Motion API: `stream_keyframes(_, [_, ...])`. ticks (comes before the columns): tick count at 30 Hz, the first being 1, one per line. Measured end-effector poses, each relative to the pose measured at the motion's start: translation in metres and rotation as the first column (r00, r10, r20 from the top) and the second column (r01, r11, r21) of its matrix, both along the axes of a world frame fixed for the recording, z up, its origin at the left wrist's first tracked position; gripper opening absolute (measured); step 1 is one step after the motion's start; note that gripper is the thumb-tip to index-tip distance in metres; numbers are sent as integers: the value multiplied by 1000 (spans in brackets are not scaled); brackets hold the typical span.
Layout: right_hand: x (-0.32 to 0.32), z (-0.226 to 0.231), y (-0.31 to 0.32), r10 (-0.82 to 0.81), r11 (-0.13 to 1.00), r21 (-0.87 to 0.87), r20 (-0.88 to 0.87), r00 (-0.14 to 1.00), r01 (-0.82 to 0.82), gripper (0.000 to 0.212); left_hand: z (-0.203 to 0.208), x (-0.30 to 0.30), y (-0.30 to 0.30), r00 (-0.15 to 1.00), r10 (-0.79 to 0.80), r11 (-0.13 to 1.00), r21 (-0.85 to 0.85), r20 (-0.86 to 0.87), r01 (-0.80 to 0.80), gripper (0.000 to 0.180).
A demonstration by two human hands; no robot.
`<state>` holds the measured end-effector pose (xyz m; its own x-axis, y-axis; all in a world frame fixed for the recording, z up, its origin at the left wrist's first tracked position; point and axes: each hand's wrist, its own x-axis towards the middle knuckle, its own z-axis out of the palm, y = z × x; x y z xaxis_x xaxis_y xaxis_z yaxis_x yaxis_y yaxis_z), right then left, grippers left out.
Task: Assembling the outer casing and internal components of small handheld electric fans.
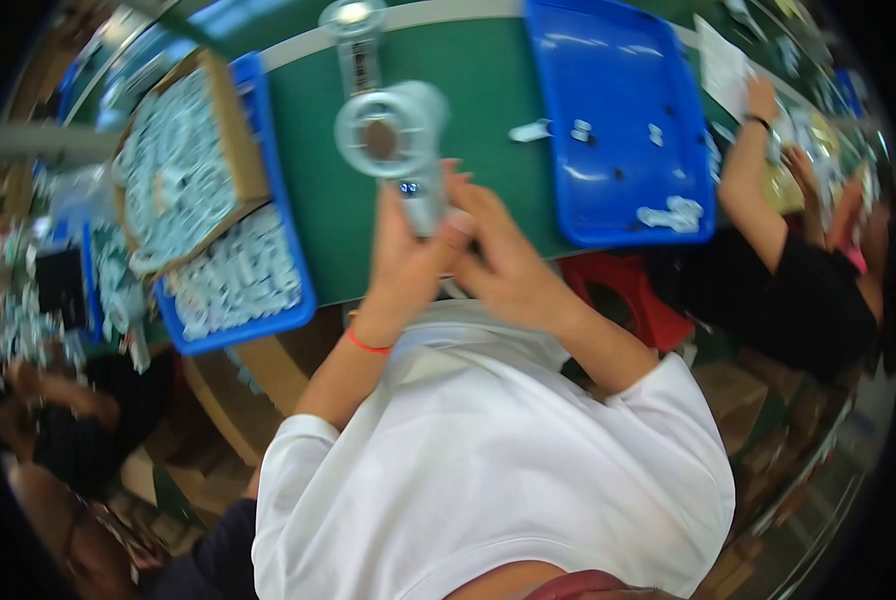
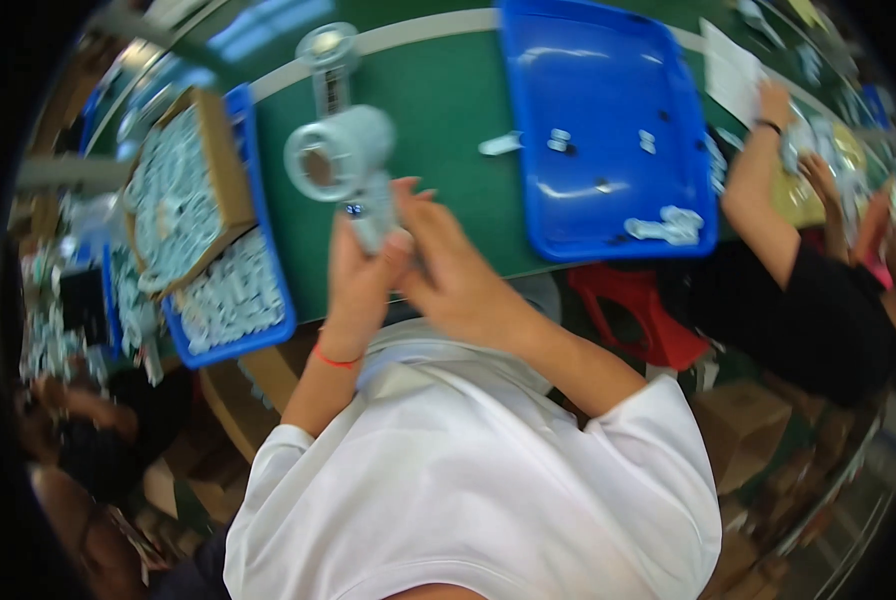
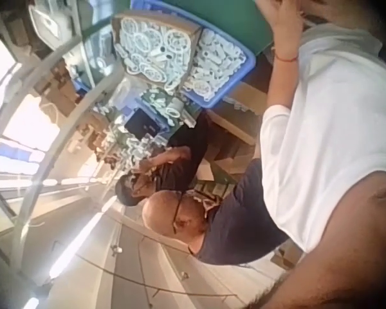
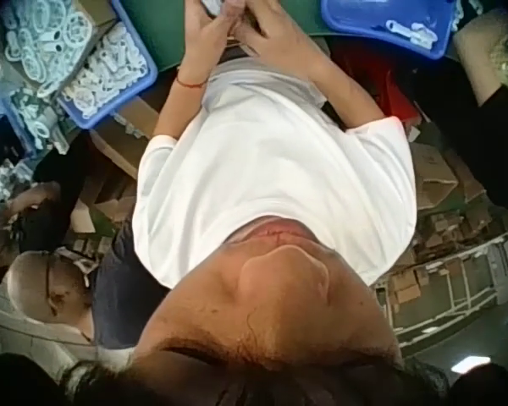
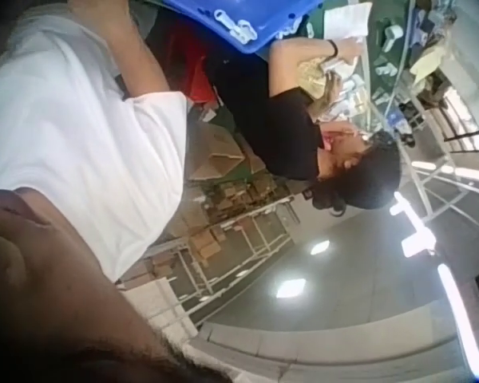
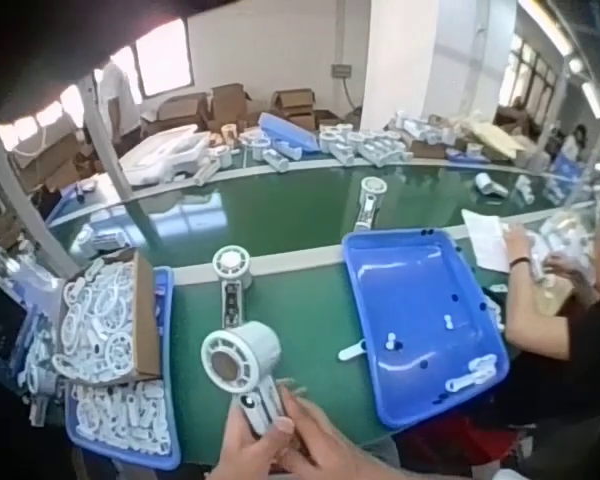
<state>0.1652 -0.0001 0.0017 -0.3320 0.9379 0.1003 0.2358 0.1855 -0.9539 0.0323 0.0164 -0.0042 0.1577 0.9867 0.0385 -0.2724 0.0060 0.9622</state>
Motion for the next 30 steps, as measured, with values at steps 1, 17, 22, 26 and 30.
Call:
stream_keyframes(1, [0, 9, 3, 16, 983, 172, 246, 969, -60, 61, 9, 0, 5, 992, 72, 992, -113, 99, -61, 40])
stream_keyframes(17, [219, 37, 32, -230, 964, 264, 873, 431, -20, 25, -34, -114, 358, 139, 282, 905, 216, -949, -366, 55])
stream_keyframes(22, [208, 34, 58, -311, 936, 351, 814, 491, 12, 28, 7, -98, 321, 116, 566, 661, 366, -816, -655, 70])
stream_keyframes(26, [187, 31, 91, -296, 951, 307, 855, 426, 46, 29, 61, -58, 217, 210, 509, 808, 379, -835, -451, 59])
stream_keyframes(30, [149, 27, 110, -295, 901, 430, 691, 660, -48, 35, 14, -23, 136, 56, 425, 855, 381, -903, -353, 54])
